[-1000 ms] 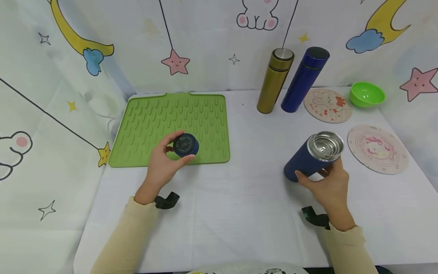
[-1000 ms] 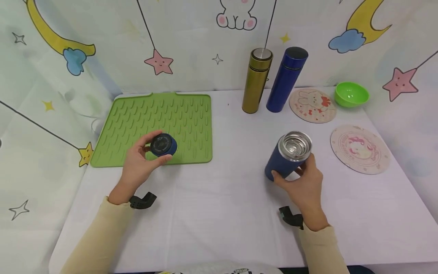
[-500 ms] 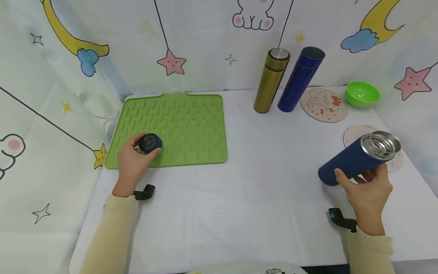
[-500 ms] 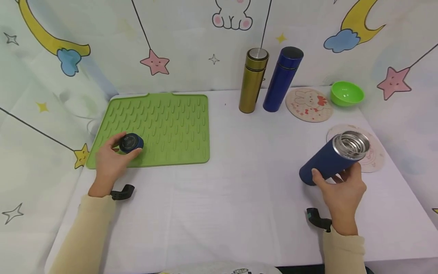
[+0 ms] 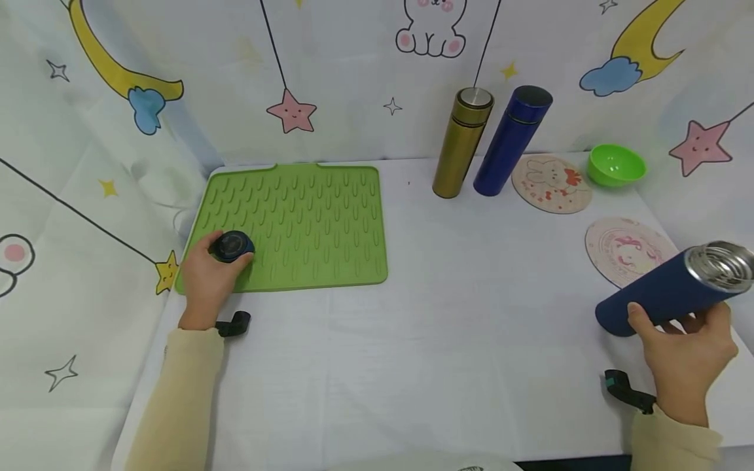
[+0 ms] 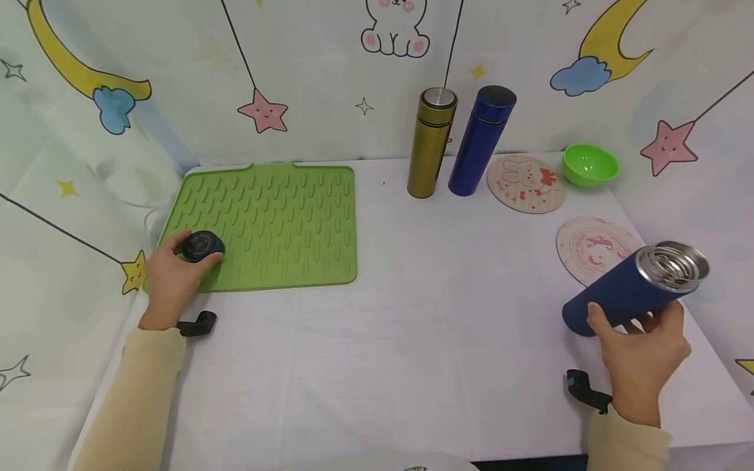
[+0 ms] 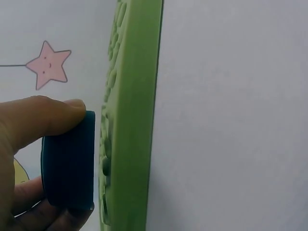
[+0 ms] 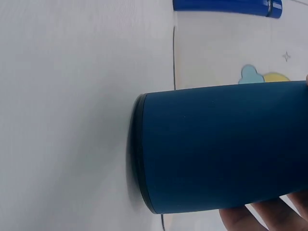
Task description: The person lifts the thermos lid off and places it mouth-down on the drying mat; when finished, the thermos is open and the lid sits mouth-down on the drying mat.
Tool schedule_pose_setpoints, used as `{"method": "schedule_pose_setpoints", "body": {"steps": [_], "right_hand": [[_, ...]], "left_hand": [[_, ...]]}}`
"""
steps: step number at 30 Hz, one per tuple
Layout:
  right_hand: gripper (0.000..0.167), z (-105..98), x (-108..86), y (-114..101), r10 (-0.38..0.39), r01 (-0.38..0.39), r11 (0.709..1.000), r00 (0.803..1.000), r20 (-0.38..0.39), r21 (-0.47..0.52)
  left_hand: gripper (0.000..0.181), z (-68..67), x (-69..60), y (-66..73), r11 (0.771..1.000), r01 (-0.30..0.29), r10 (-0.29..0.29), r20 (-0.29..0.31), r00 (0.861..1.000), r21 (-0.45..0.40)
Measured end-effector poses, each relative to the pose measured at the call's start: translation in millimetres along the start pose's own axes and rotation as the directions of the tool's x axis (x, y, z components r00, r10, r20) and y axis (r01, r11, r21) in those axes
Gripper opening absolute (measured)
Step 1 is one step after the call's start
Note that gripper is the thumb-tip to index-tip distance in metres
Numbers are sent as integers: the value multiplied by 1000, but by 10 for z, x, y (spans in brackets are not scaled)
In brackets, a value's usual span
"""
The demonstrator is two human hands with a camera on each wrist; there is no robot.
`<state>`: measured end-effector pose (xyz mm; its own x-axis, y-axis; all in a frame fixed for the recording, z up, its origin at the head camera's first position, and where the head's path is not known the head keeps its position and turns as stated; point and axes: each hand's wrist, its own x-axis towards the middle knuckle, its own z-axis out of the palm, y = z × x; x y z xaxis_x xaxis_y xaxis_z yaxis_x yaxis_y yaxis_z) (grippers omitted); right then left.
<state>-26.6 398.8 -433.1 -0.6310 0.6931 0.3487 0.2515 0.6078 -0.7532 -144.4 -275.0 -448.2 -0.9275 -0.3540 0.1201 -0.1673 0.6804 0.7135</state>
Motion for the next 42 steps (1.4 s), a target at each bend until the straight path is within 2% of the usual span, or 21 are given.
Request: {"method": "schedule_pose_setpoints", "body": {"steps": [7,12,16,19,24,34,39,42], "right_hand": [[83,-136,18,85,-25,24,1000,997,-74,-5],[85,-157,1,65,53,-55,998,996,-66,-18],[86,-142,17,99,97,-96,995,994,-58,24],[87,-142,42,154,72,-69,996,996,-58,48],[89,-149,55,233,-16,20,999,997,-73,47],[89,-154,29,219,-32,37,997,997,-74,69],[91,-189,-52,177,76,-72,995,995,-61,74],[87,-226,-152,149,132,-129,991,985,-109,32]], "left_hand": [[79,-2,36,-40,999,27,-28,28,999,35],[79,-1,35,-48,999,17,-17,26,1000,34],[78,-2,35,-42,999,3,-4,24,1000,42],[78,-1,37,-35,998,1,-3,28,1000,57],[79,-5,41,-30,997,3,-6,34,999,72],[79,6,41,-23,998,-2,0,35,999,65],[82,20,21,-34,999,-3,1,38,999,42],[88,23,-8,-40,1000,3,-3,34,999,4]]}}
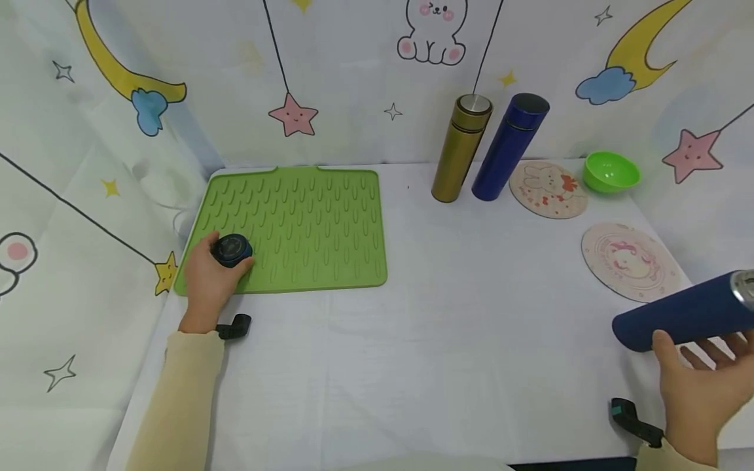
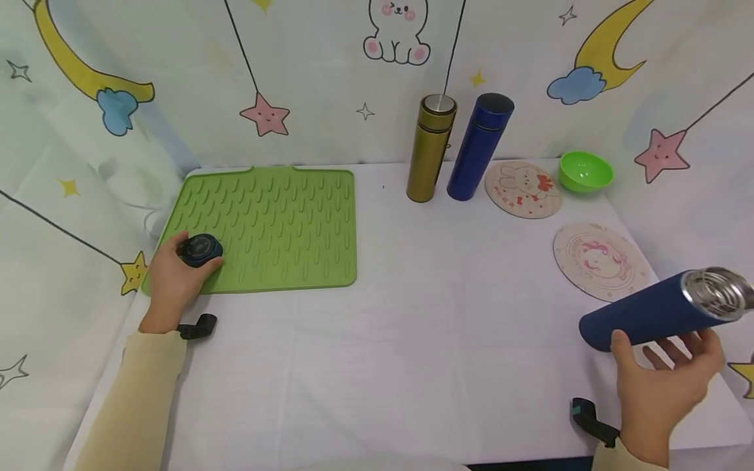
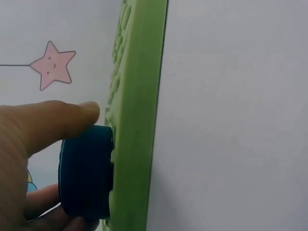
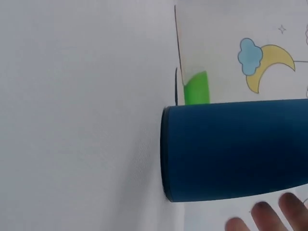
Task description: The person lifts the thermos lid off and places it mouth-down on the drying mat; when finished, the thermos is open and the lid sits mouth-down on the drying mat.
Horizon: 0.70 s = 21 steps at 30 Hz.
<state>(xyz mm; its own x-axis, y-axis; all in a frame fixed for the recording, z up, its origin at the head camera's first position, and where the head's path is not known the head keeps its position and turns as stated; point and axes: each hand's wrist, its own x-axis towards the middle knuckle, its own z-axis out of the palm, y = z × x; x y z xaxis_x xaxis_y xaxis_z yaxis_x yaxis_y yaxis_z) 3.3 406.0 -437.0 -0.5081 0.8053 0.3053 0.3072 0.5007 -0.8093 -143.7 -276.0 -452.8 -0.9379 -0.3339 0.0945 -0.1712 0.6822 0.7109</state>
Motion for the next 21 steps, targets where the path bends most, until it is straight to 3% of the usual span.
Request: {"method": "schedule_pose_setpoints", "body": {"steps": [3,7,10,12,14,16,18,21], "right_hand": [[75,-79,-128,-30,43,-46,998,996,-76,-38],[55,-175,-293,-123,31,-35,999,990,-140,-25],[42,-172,-416,-245,-93,96,995,985,-148,9],[35,-117,-482,-357,-204,210,977,970,-130,42],[35,-28,-536,-452,-345,354,926,935,-86,132],[43,94,-552,-527,-454,445,859,891,-22,254],[53,229,-550,-576,-524,469,804,850,61,367],[75,431,-528,-635,-571,459,780,800,185,425]], "left_hand": [[92,6,-55,32,998,-13,11,-20,1000,-60],[87,10,-155,123,988,-100,91,-78,993,-116],[83,20,-242,225,972,-190,180,-86,980,-140],[85,40,-319,303,956,-251,244,-68,967,-153],[89,78,-410,374,938,-305,303,-37,952,-164],[95,121,-506,440,918,-360,363,-12,932,-166],[100,168,-596,496,900,-407,413,11,910,-158],[104,238,-726,579,871,-461,475,47,879,-171]]}}
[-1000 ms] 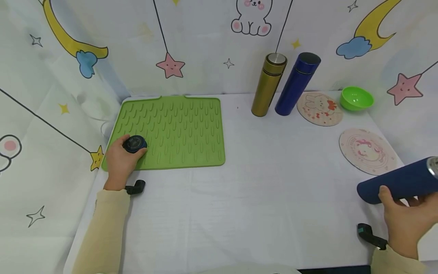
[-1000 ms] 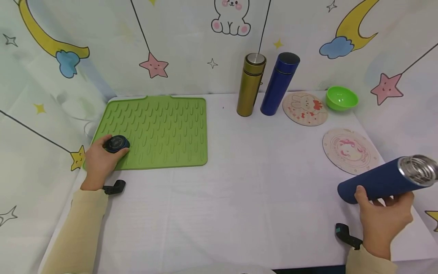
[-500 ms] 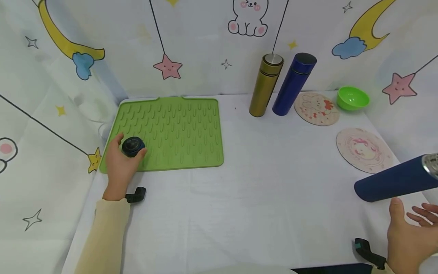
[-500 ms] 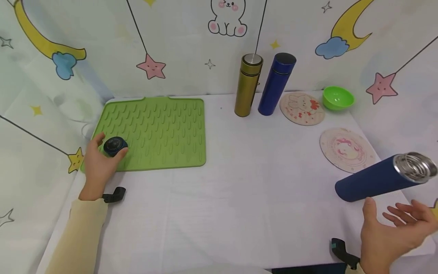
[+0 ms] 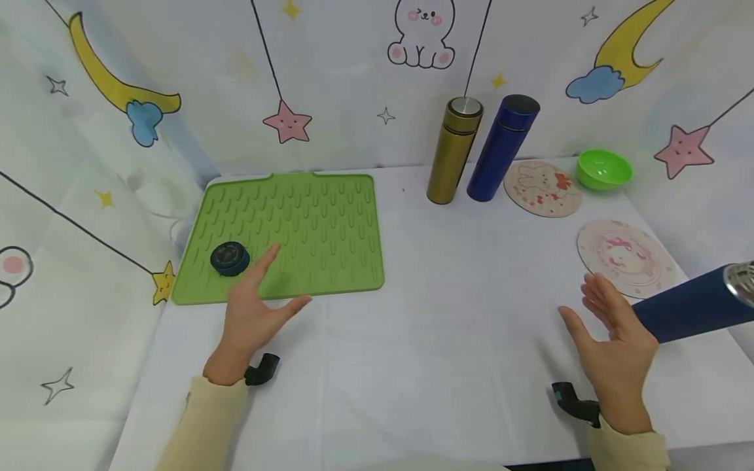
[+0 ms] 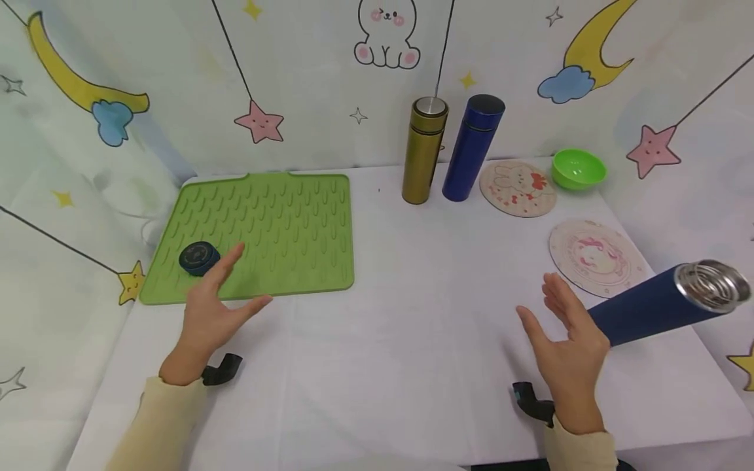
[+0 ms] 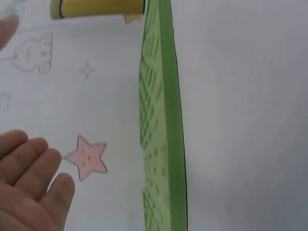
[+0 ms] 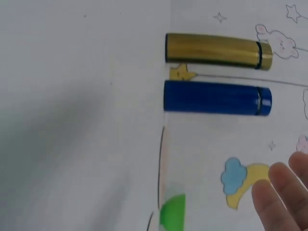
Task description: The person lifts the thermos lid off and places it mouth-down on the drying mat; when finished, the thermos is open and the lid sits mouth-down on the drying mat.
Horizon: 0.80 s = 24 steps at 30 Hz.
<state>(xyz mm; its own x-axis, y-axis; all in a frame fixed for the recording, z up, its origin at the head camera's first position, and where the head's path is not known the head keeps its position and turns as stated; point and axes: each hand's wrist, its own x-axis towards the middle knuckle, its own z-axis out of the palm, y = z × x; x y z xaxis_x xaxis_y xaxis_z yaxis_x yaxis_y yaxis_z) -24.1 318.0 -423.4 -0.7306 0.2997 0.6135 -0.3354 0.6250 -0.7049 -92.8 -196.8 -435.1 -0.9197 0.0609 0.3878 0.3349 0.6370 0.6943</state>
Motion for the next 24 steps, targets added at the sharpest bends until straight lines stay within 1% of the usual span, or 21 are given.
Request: {"method": "schedule_pose_setpoints", "body": {"steps": [2,5,7,9,12,13,16,19,22,24], "right_hand": [[88,134,71,37,6,-6,1000,997,74,-7],[99,359,195,100,16,-14,1000,988,156,-13],[100,530,284,156,31,-32,999,980,194,2],[98,698,380,209,53,-55,998,968,245,2],[94,930,547,271,96,-96,995,943,319,-17],[94,1013,607,291,114,-112,993,932,345,-24],[92,1264,789,339,141,-142,990,911,389,-25],[92,1517,974,373,157,-171,985,894,419,-5],[95,1744,1164,370,170,-190,982,881,442,2],[97,1873,1293,358,174,-198,980,877,448,7]], "left_hand": [[104,59,-38,74,999,-29,29,26,999,-14],[103,138,-101,175,998,-57,59,66,996,-31],[100,192,-143,223,997,-68,71,91,993,-41],[96,248,-182,247,996,-70,75,116,990,-47],[92,327,-220,265,996,-65,73,149,986,-59],[91,345,-231,266,996,-64,72,156,985,-58],[91,382,-249,267,996,-73,82,168,982,-55],[92,401,-254,266,994,-87,97,169,981,-63],[91,411,-247,270,994,-87,98,170,980,-72],[91,412,-234,276,993,-91,103,168,980,-77]]}}
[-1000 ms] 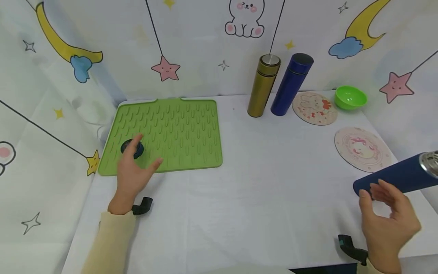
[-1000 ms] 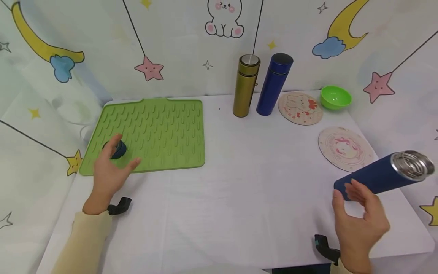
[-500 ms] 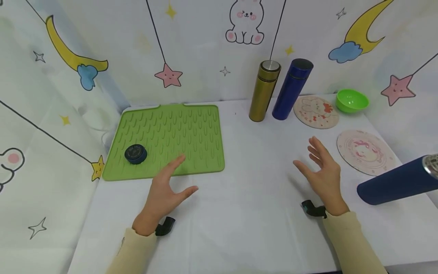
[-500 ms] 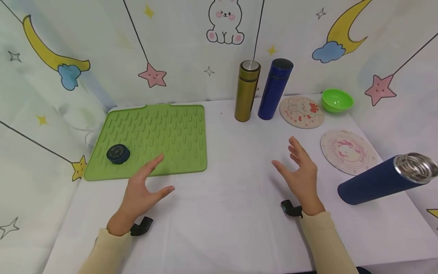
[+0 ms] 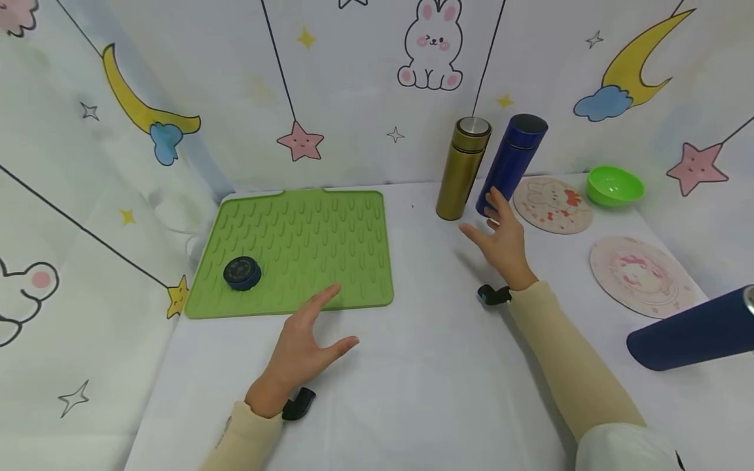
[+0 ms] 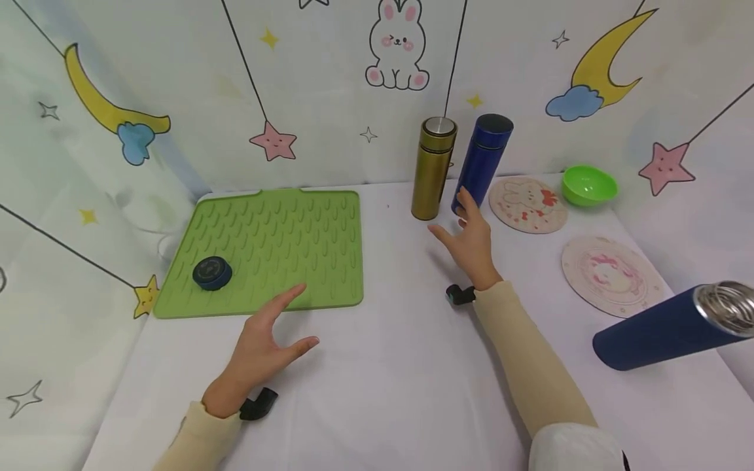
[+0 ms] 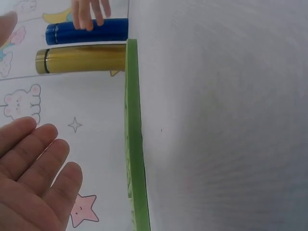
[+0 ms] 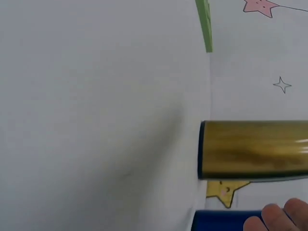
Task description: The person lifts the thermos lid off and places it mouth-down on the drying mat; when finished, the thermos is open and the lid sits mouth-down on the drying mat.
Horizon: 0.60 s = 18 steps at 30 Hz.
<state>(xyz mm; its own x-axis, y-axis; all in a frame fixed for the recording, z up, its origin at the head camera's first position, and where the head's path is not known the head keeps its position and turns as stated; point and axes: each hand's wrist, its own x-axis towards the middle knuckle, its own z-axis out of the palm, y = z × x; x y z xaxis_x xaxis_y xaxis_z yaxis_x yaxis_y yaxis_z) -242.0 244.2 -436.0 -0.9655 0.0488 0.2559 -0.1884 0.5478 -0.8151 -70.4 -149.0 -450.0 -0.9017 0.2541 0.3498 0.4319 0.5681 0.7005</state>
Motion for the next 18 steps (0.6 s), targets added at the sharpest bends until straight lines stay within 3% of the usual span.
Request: {"method": "schedule_pose_setpoints", "body": {"steps": [7,13,18], "right_hand": [[102,135,421,-84,5,-5,1000,1000,-6,10],[100,245,626,-112,-10,10,999,1000,-1,53],[96,342,741,-96,27,-26,998,999,-21,60]], "left_hand": [[91,9,3,5,1000,-3,3,-13,1000,12],[90,15,8,-8,999,36,-36,-1,999,4],[89,17,8,-3,998,60,-60,10,998,-6]]}}
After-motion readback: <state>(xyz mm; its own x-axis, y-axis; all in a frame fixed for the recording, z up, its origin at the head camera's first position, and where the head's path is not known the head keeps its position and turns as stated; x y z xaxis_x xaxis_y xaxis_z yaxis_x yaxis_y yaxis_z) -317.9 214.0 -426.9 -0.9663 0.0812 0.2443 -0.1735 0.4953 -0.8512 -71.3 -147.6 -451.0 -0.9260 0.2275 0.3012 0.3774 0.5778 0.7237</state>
